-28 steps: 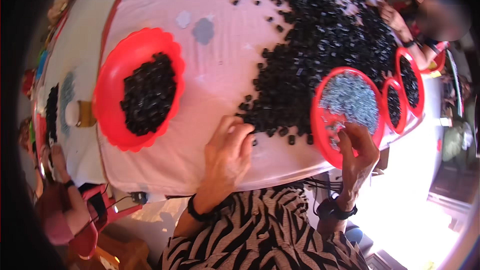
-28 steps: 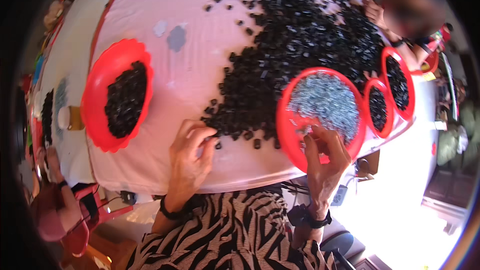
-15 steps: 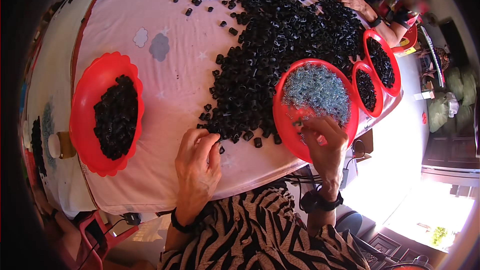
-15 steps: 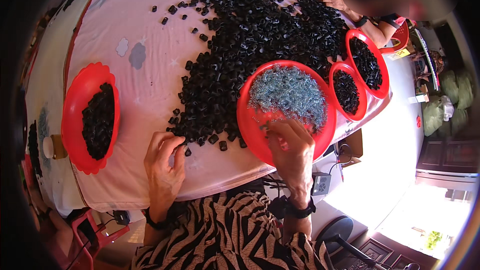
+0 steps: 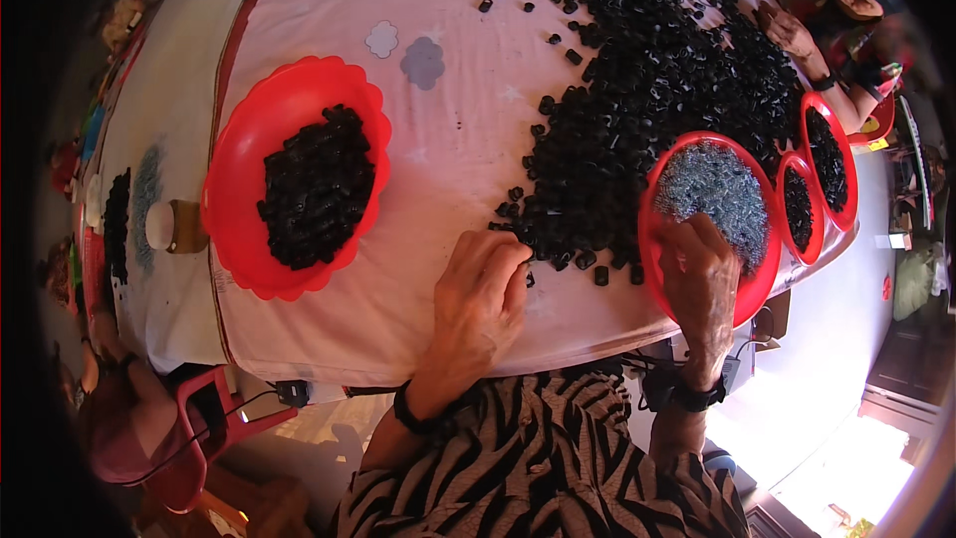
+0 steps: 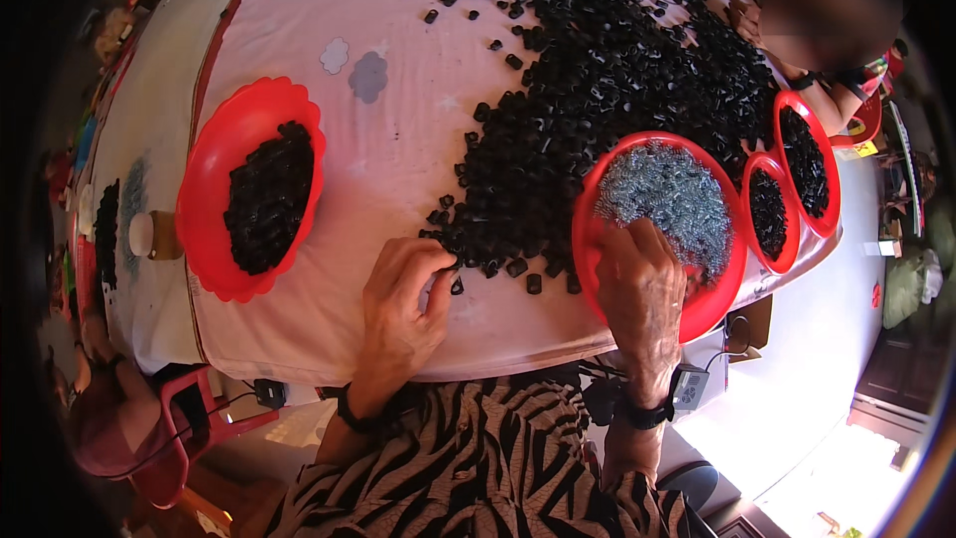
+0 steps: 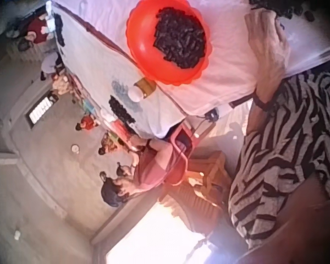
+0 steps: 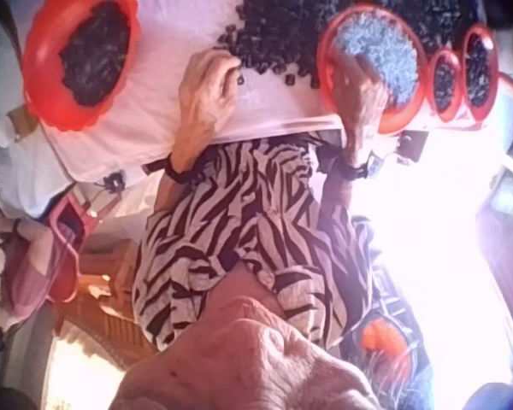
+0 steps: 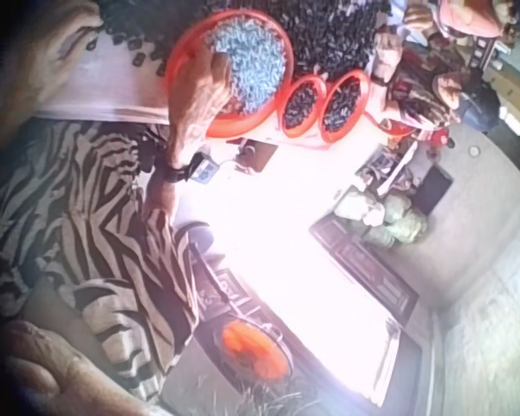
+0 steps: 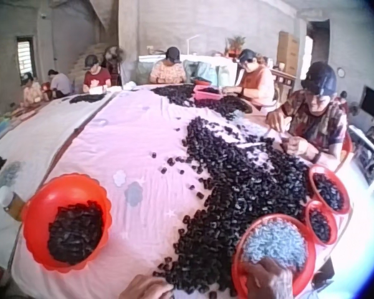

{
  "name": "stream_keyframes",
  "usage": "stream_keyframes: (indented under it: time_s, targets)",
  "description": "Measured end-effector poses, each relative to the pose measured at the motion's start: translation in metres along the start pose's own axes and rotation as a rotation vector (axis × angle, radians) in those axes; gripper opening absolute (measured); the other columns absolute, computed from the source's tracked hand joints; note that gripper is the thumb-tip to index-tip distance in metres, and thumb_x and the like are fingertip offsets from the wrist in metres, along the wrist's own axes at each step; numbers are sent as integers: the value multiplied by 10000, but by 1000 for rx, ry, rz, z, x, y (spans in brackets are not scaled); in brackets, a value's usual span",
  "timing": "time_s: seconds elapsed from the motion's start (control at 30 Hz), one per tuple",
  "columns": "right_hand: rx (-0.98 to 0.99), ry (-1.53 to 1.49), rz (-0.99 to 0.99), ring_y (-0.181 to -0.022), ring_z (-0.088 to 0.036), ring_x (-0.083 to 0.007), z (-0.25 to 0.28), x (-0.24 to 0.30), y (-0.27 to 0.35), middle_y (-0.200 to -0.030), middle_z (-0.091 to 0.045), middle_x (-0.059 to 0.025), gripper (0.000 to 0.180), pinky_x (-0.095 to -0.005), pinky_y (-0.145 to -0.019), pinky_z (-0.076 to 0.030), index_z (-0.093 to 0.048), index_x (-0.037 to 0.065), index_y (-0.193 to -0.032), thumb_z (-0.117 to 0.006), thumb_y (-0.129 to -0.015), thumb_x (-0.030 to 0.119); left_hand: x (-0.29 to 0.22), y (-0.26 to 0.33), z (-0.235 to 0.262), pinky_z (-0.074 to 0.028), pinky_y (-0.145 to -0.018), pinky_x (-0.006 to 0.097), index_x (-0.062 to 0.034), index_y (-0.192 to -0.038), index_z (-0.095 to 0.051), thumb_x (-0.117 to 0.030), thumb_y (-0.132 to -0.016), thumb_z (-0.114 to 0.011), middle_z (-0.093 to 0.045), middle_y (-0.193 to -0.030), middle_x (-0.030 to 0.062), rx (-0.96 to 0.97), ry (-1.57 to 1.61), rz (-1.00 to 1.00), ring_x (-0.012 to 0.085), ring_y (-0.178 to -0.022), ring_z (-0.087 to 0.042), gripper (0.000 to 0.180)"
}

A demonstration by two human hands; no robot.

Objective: Sorting small black plastic shoe components from a central pile into separate red containers.

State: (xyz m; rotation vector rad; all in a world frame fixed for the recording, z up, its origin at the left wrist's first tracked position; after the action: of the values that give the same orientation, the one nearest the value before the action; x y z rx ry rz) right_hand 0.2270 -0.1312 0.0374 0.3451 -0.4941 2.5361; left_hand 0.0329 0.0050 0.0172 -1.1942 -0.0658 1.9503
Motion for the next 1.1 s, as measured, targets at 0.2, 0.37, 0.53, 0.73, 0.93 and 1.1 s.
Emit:
stream_keyframes:
  time_s: [0.2, 0.37, 0.53, 0.73, 0.93, 1.1]
  targets:
    - [-15, -84, -83, -736, -634, -326, -4, -8, 3, -831, -601, -121, 130, -416, -626, -502, -658, 45, -898, -631, -786, -16, 2, 3, 12, -502, -704, 320, -25, -1081, -664, 177, -751, -568, -588, -965, 125, -7, 171, 134, 233, -839, -613, 399]
    - [18, -66, -80, -721, -643, -339, 4, -8, -1, -844, -619, -131, 142, -423, -615, -496, -676, 40, -930, -615, -809, -3, 16, 9, 19, -544, -803, 303, 28, -1083, -632, 152, -839, -562, -587, -981, 95, -10, 566, 273, 188, -905, -616, 282]
    - [38, -153, -93, -668, -647, -291, 10, -8, -6, -811, -630, -127, 120, -373, -580, -493, -680, 5, -900, -604, -814, -31, 10, 15, 28, -555, -808, 312, 49, -1044, -616, 132, -848, -588, -600, -983, 97, -88, 840, 421, 188, -859, -629, 214]
    - [-146, -314, -188, -627, -641, -173, 22, -22, -3, -781, -664, -102, 115, -290, -554, -492, -685, -18, -898, -627, -805, -53, 20, 22, 50, -529, -720, 274, 35, -1057, -627, 129, -818, -600, -643, -969, 109, -73, 951, 621, 153, -789, -623, 258]
    - [-38, -293, -203, -662, -672, -244, 13, -11, -7, -802, -673, -122, 73, -348, -606, -520, -697, 10, -879, -648, -826, 18, 20, 19, 46, -515, -701, 274, 35, -1040, -642, 136, -812, -567, -637, -958, 112, -77, 948, 609, 157, -776, -615, 260]
    - [-13, -67, -195, -754, -654, -353, -1, -7, -11, -846, -655, -140, 38, -441, -653, -509, -670, 43, -837, -668, -810, 70, 16, 20, 44, -534, -713, 284, 43, -991, -636, 128, -808, -563, -632, -971, 119, -102, 957, 614, 173, -794, -637, 214]
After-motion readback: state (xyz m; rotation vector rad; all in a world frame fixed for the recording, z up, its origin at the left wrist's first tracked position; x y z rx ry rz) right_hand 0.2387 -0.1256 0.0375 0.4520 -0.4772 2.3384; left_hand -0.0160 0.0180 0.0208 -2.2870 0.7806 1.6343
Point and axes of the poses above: each hand's wrist, its own y-axis away from the middle knuckle, its own z-axis out of the back of the hand, x = y × z, the point moved 1 cm from there along -y, towards the middle knuckle
